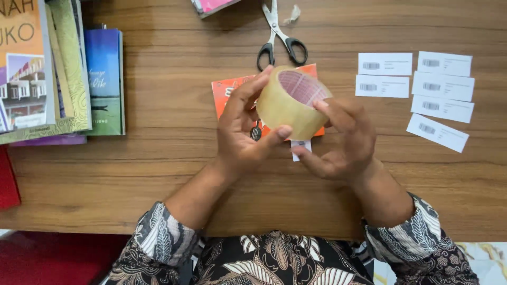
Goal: The person places barcode labels on the back covers of two different books. They use clear packing tape to secure the labels, cutting the tape with scissors and smoothing it down. The person handles the books, labels, tape, and scissors throughout the process.
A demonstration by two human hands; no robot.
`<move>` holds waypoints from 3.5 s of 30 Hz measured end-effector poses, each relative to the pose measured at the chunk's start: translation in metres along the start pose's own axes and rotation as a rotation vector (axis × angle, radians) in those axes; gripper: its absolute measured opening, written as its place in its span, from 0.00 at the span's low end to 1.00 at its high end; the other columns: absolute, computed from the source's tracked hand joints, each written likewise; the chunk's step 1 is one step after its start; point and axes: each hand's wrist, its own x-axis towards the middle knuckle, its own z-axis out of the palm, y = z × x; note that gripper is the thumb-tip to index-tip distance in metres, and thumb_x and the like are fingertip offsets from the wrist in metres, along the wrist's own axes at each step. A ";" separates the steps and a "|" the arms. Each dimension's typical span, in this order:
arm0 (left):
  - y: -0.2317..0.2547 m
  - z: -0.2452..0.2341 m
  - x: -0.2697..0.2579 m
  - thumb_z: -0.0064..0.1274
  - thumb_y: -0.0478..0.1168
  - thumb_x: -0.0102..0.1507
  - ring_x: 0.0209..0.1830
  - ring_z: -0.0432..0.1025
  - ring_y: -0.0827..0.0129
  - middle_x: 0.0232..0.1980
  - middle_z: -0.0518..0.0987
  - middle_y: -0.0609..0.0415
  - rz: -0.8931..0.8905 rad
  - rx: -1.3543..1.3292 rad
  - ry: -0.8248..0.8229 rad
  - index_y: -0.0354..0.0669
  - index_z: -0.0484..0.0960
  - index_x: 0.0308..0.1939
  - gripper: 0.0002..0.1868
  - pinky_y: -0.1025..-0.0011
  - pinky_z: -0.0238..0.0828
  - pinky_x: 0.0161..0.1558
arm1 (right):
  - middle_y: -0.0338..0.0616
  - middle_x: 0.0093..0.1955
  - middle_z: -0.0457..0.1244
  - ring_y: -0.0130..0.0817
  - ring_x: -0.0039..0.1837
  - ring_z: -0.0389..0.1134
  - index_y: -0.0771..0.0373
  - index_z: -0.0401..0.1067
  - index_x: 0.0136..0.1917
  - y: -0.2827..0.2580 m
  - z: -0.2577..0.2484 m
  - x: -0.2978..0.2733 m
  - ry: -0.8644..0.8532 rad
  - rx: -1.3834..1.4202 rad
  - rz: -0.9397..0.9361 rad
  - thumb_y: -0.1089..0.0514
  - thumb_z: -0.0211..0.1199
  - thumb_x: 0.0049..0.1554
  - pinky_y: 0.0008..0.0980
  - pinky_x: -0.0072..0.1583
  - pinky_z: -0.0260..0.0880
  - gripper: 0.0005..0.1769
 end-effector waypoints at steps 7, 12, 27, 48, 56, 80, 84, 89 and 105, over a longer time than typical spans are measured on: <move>-0.018 -0.016 -0.013 0.70 0.40 0.59 0.59 0.76 0.62 0.62 0.75 0.42 -0.193 -0.222 0.028 0.31 0.67 0.68 0.38 0.66 0.82 0.55 | 0.60 0.54 0.65 0.44 0.49 0.68 0.77 0.73 0.63 0.007 -0.003 -0.006 0.006 -0.079 -0.004 0.49 0.83 0.50 0.36 0.48 0.73 0.38; -0.001 -0.013 -0.012 0.66 0.38 0.62 0.62 0.75 0.62 0.71 0.73 0.42 -0.239 -0.168 -0.012 0.34 0.70 0.68 0.33 0.68 0.83 0.53 | 0.51 0.43 0.67 0.43 0.41 0.69 0.69 0.80 0.50 0.016 -0.007 -0.019 -0.017 -0.040 0.002 0.45 0.85 0.47 0.40 0.47 0.72 0.28; -0.004 -0.016 -0.003 0.55 0.34 0.69 0.47 0.79 0.66 0.51 0.81 0.40 -0.145 -0.031 0.182 0.31 0.80 0.44 0.06 0.71 0.80 0.45 | 0.57 0.46 0.67 0.46 0.44 0.67 0.72 0.78 0.54 0.012 -0.003 -0.016 -0.014 -0.047 -0.022 0.50 0.85 0.49 0.43 0.51 0.72 0.29; 0.030 -0.053 0.005 0.57 0.44 0.66 0.32 0.67 0.86 0.32 0.79 0.66 -0.681 0.004 -0.809 0.45 0.81 0.35 0.09 0.83 0.63 0.32 | 0.47 0.39 0.69 0.46 0.44 0.71 0.61 0.75 0.39 -0.077 -0.005 -0.035 -0.454 0.314 -0.152 0.42 0.65 0.61 0.39 0.52 0.66 0.20; 0.034 -0.059 0.008 0.56 0.42 0.66 0.29 0.64 0.85 0.29 0.76 0.66 -0.681 0.020 -0.805 0.45 0.80 0.34 0.08 0.81 0.60 0.30 | 0.50 0.43 0.69 0.52 0.49 0.72 0.62 0.73 0.38 -0.075 0.000 -0.050 -0.432 0.309 -0.125 0.42 0.58 0.63 0.43 0.48 0.64 0.22; 0.028 -0.020 0.042 0.52 0.43 0.67 0.31 0.66 0.73 0.33 0.75 0.63 -0.355 0.356 -1.036 0.48 0.76 0.35 0.07 0.73 0.62 0.33 | 0.64 0.50 0.67 0.60 0.53 0.71 0.73 0.70 0.48 -0.091 -0.036 -0.089 -0.508 0.250 0.182 0.60 0.52 0.62 0.67 0.72 0.56 0.12; 0.030 -0.009 0.045 0.53 0.44 0.67 0.31 0.68 0.65 0.33 0.76 0.60 -0.168 0.544 -0.911 0.49 0.77 0.35 0.07 0.66 0.63 0.33 | 0.55 0.41 0.64 0.56 0.46 0.67 0.65 0.67 0.42 -0.089 -0.037 -0.095 -0.422 0.274 0.262 0.51 0.52 0.63 0.62 0.69 0.58 0.16; 0.047 -0.009 0.067 0.55 0.37 0.69 0.31 0.70 0.70 0.33 0.77 0.60 -0.036 0.467 -0.783 0.45 0.77 0.36 0.07 0.71 0.65 0.35 | 0.53 0.41 0.66 0.53 0.45 0.70 0.64 0.67 0.42 -0.096 -0.037 -0.092 -0.341 0.324 0.304 0.42 0.49 0.66 0.62 0.64 0.64 0.24; 0.034 0.000 0.082 0.59 0.38 0.65 0.29 0.71 0.77 0.28 0.80 0.64 -0.302 0.527 -0.774 0.47 0.80 0.30 0.08 0.76 0.68 0.33 | 0.41 0.38 0.68 0.43 0.50 0.69 0.59 0.73 0.36 -0.112 -0.053 -0.095 -0.310 0.222 0.565 0.42 0.69 0.51 0.38 0.54 0.68 0.19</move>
